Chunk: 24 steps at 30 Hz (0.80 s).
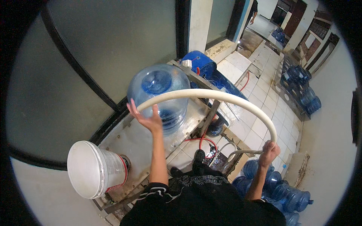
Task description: The person takes a large blue water jug from a rack, places it onto a cleaning station where it is rinsed internally, and then moves it to a filling station where it is filled with water using a hose.
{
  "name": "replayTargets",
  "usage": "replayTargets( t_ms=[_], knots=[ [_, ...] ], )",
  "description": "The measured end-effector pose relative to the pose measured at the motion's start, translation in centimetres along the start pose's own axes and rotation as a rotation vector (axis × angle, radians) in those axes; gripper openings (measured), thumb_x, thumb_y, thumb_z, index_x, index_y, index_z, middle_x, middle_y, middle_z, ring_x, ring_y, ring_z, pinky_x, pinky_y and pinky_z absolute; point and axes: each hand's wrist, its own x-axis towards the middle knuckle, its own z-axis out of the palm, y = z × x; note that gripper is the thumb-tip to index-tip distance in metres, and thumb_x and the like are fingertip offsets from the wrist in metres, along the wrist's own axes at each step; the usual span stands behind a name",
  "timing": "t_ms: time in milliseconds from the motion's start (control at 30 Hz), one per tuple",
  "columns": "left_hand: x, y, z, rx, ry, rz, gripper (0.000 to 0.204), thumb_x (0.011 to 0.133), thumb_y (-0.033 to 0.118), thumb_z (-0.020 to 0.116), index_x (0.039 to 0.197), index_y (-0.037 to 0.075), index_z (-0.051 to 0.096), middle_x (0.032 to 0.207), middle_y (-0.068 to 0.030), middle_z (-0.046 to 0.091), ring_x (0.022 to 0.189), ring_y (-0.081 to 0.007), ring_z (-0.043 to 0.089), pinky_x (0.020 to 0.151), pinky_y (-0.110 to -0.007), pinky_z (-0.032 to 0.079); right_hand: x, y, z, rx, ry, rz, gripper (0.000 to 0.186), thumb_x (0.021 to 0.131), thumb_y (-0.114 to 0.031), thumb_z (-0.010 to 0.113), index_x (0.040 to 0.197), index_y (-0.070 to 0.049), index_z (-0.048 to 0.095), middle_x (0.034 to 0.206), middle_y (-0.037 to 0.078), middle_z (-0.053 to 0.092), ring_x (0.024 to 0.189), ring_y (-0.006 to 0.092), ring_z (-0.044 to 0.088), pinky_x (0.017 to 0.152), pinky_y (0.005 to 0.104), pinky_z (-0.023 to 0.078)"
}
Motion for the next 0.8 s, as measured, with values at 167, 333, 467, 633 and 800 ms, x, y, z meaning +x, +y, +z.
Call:
replayTargets(
  t_ms=[167,333,467,633,800],
  knots=[
    [6.1,-2.4,-2.0,-0.517,-0.202,-0.417,0.071,0.078,0.014,0.072,0.137,-0.001,0.035,0.144,-0.0208,0.030,0.133,-0.0339,0.030,0.108,-0.041,0.026,0.2,1.0,-1.4,0.037,0.108,0.105,0.056,0.093,-0.049,0.050,0.057,-0.007,0.040,0.051,-0.004,0.036,0.047,0.0068,0.032,0.042,0.0259,0.021],
    [-1.3,2.1,-0.3,-0.117,0.169,-0.374,0.071,0.080,0.014,0.072,0.138,-0.002,0.034,0.140,-0.0218,0.035,0.129,-0.0297,0.036,0.106,-0.039,0.029,0.3,2.5,-2.9,-0.025,0.152,0.142,0.054,0.094,-0.047,0.049,0.058,-0.007,0.040,0.052,-0.004,0.035,0.048,0.0061,0.031,0.043,0.0245,0.021],
    [-0.1,1.1,-0.2,-0.206,0.063,-0.289,0.067,0.081,0.011,0.069,0.137,-0.002,0.035,0.138,-0.0201,0.039,0.126,-0.0277,0.039,0.107,-0.038,0.028,1.3,3.7,-2.4,-0.047,0.170,0.168,0.047,0.097,-0.041,0.046,0.062,-0.010,0.041,0.053,-0.006,0.034,0.047,0.0039,0.028,0.042,0.0228,0.019],
    [5.9,-4.6,-3.3,-0.747,-0.321,-0.568,0.057,0.089,0.029,0.055,0.135,-0.001,0.039,0.137,-0.0147,0.042,0.125,-0.0273,0.040,0.106,-0.039,0.029,1.8,4.6,0.9,-0.067,0.132,0.303,0.044,0.095,-0.033,0.052,0.060,-0.007,0.043,0.055,-0.006,0.036,0.050,0.0051,0.030,0.044,0.0259,0.021],
    [0.2,-10.5,-4.3,-0.556,-0.290,-1.004,0.065,0.092,0.052,0.035,0.135,0.004,0.039,0.136,-0.0111,0.044,0.122,-0.0272,0.042,0.104,-0.041,0.030,1.9,3.7,8.1,-0.034,-0.103,0.516,0.034,0.094,-0.027,0.055,0.071,-0.001,0.058,0.058,-0.008,0.038,0.054,0.0054,0.033,0.045,0.0265,0.025]
  ],
)
